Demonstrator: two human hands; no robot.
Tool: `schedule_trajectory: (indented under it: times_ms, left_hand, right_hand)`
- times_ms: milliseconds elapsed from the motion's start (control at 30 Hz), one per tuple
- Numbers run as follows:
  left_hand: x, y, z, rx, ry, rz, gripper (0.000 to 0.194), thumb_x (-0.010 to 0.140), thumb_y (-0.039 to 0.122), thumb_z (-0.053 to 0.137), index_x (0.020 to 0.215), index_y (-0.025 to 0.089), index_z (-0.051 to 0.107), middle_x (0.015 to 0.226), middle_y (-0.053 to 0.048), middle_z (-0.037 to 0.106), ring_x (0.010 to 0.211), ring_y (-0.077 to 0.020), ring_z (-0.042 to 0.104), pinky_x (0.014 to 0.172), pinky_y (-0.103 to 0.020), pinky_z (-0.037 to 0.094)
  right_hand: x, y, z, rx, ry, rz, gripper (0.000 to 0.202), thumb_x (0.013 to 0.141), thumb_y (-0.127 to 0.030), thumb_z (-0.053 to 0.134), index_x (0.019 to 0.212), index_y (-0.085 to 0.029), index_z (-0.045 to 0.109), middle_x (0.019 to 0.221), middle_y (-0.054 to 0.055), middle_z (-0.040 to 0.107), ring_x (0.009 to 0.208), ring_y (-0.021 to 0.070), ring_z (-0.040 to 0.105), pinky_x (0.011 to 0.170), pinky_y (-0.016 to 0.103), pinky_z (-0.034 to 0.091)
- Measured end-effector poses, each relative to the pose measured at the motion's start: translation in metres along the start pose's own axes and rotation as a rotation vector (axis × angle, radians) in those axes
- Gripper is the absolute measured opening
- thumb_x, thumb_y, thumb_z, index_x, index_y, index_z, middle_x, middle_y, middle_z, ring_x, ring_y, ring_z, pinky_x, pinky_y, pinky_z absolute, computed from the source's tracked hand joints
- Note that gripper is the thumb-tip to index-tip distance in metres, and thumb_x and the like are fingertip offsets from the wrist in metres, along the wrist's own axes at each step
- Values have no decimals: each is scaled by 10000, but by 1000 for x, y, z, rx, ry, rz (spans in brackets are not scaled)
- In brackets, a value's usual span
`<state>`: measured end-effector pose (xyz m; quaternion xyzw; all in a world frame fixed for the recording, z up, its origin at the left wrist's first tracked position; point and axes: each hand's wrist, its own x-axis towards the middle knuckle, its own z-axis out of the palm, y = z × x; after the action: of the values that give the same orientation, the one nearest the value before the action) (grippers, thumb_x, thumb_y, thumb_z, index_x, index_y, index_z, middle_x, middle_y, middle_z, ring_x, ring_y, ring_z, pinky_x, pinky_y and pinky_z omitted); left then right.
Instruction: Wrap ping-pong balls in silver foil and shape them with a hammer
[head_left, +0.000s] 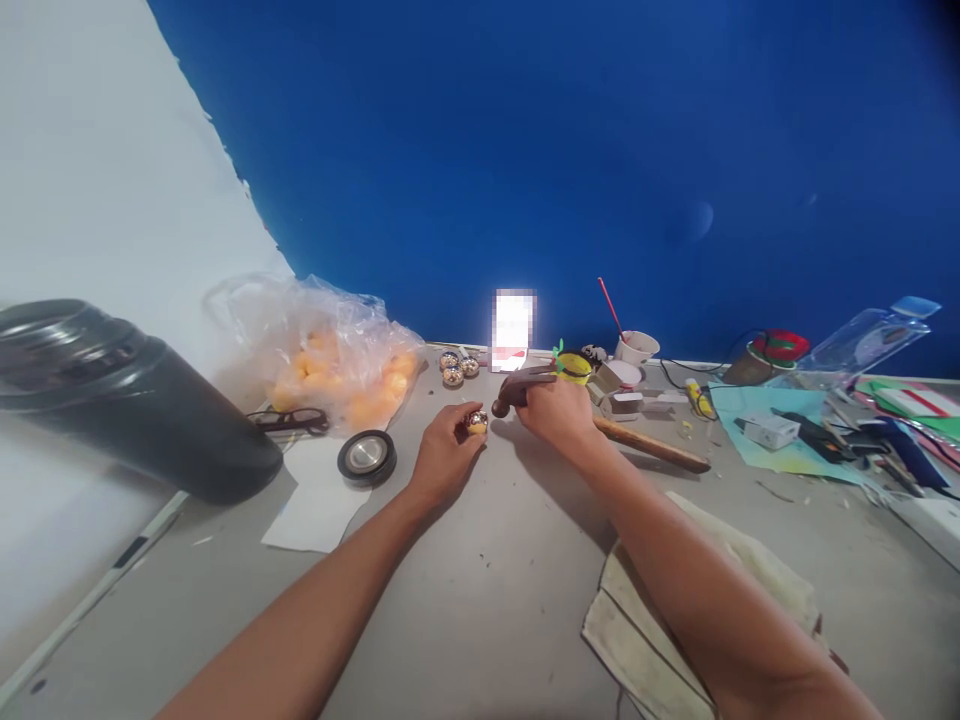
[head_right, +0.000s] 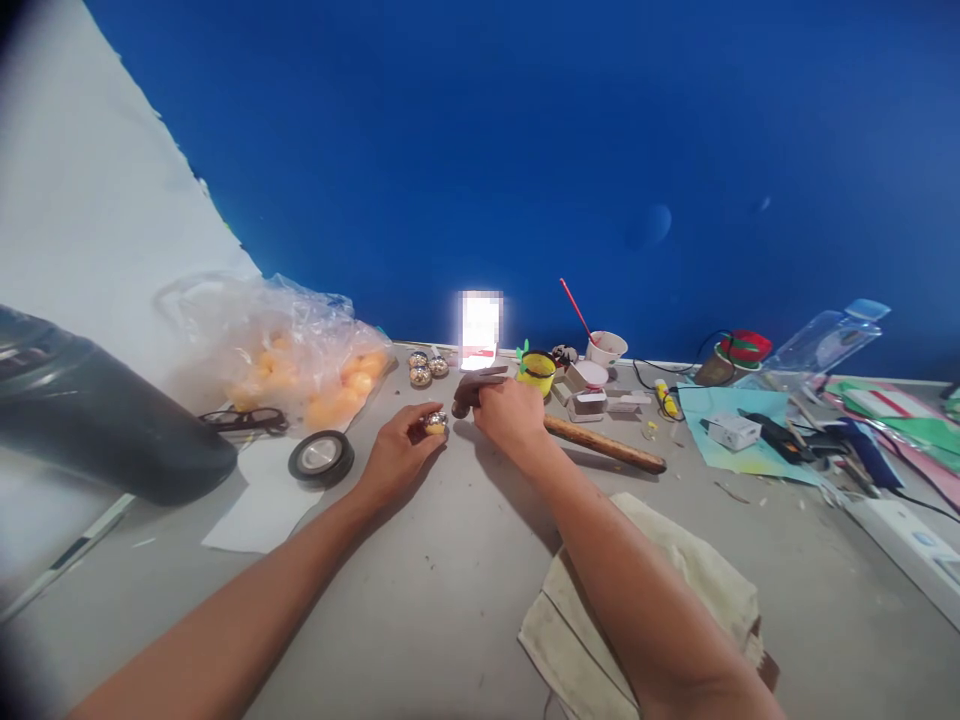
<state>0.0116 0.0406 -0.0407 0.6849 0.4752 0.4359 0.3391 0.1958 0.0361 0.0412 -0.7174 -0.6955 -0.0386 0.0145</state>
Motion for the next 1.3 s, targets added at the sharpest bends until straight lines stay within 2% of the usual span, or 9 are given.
schedule_trajectory:
  times_ms: [133,300,433,567,733,867,1067,1200,1300]
  left_hand:
    - [-3,8,-3,-113,-21,-84,363,741,197,671,1104,197,648,942,-22,698,754,-161,630,746,-313,518]
    - [-7,15,-4,-247,-36,-129,362,727,224,703,1055,205,553,953,-13,670,776,-146,639,730,-285,518]
    - [-7,20,-6,-323,-39,-147,487,711,247,720,1178,200,589,971,-24,670,754,-143,632,698,-279,516]
    - [-5,24,-8,-344,-22,-194,474,686,264,740,1141,177,644,836,-6,667,695,-144,610,658,-275,504]
    - [-6,27,-9,-373,-18,-227,441,755,333,718,1157,170,638,795,-10,685,677,-148,630,688,-297,525]
    - [-7,25,-9,-405,-25,-238,467,749,305,728,1185,175,625,905,-34,705,699,-152,663,692,-306,524]
    - [-3,18,-9,-519,4,-270,483,696,269,774,1143,162,627,883,-26,702,773,-174,696,749,-318,538]
    - [-3,21,-9,-515,-12,-278,526,665,258,802,1146,165,611,837,-3,683,686,-145,654,686,-304,533]
    - [-4,25,-10,-482,-27,-257,512,679,282,794,1139,167,601,874,-25,693,666,-144,644,616,-285,507]
  right_hand:
    - [2,3,3,6,-24,-19,319,924,-320,544,1056,-194,806,1091,161,779,946,281,734,785,329,542]
    - [3,1,10,-3,-66,-55,302,922,-282,558,1070,-184,802,1107,165,779,968,277,731,786,330,547]
    - [3,-4,18,-21,-113,-74,316,934,-277,558,1125,-178,789,1123,179,775,1030,291,731,827,346,550]
    - [3,-7,19,-13,-128,-118,334,950,-280,527,1133,-164,781,1130,192,769,1048,290,731,848,349,541]
    - [-2,-1,10,62,-157,-223,422,967,-395,511,1266,-189,726,1219,162,748,1077,287,717,848,338,534]
    - [-4,1,6,119,-152,-255,462,1003,-503,473,1277,-229,725,1233,129,745,1106,260,699,885,310,509]
    - [0,-6,11,177,-96,-144,614,980,-720,400,1170,-277,779,1084,127,776,995,282,723,827,346,520]
    - [2,-7,17,173,-65,-113,613,975,-719,416,1161,-263,782,1065,134,776,974,283,724,819,358,518]
    - [3,-7,21,173,-66,-81,616,958,-725,446,1160,-250,781,1063,132,777,967,281,722,809,357,517]
